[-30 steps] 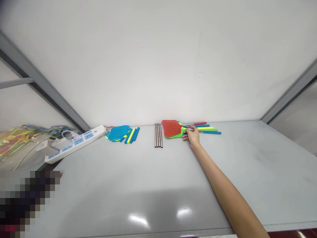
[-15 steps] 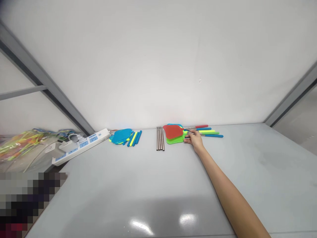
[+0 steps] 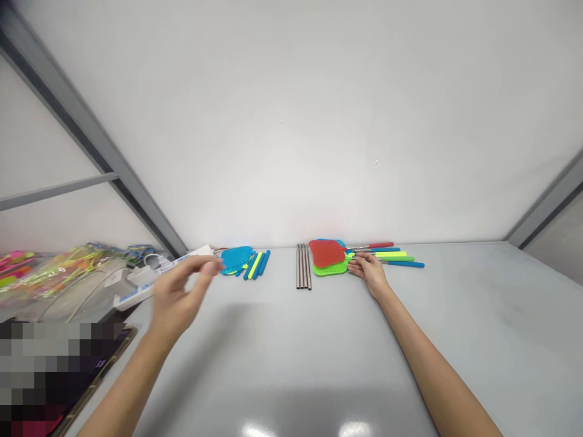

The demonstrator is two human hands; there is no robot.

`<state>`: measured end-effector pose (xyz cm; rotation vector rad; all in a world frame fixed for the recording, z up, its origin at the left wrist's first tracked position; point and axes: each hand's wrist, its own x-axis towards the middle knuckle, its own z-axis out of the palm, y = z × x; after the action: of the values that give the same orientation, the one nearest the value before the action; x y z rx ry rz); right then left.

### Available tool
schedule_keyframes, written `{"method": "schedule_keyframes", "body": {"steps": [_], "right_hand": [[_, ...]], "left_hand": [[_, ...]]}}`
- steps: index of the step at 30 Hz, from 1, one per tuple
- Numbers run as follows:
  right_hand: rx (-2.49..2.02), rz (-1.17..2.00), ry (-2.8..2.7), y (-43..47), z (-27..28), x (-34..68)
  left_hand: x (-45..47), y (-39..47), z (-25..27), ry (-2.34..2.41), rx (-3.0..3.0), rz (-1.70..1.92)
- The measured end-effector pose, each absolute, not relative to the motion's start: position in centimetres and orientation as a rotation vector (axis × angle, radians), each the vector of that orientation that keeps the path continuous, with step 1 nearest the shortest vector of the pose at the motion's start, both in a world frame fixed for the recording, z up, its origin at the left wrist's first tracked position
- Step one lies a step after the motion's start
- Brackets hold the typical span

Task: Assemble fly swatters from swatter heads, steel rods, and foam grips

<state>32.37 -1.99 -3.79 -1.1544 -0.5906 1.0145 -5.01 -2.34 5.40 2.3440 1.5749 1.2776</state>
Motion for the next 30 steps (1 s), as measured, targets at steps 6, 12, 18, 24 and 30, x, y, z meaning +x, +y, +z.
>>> {"method": "schedule_keyframes", "body": {"steps": [6,12,18,24,30], "right_hand": [[-1.139,1.014,-0.589,-2.1,-3.7,32.2],[-1.148,0.999,-0.584,-2.2,-3.4,32.0],[-1.139,0.989,-0.584,-2.3,-3.4,31.9],[-1.123,0.982,-0.565,-2.4,-3.3,31.9],[-1.119,0.985,-0.552,-2.4,-3.3,32.0]], "left_hand": [[-5.4,3.8,1.2,1.74,2.383,0.903],[-6.7,6.5,-2.3,1.895,2.344,0.75],[-7.0,6.1,-2.2,1.819,2.457,0.741],[-7.5,5.5,-1.9,1.715,2.523,0.788],[-7.3,5.6,-1.4,1.794,2.476,0.753]]}}
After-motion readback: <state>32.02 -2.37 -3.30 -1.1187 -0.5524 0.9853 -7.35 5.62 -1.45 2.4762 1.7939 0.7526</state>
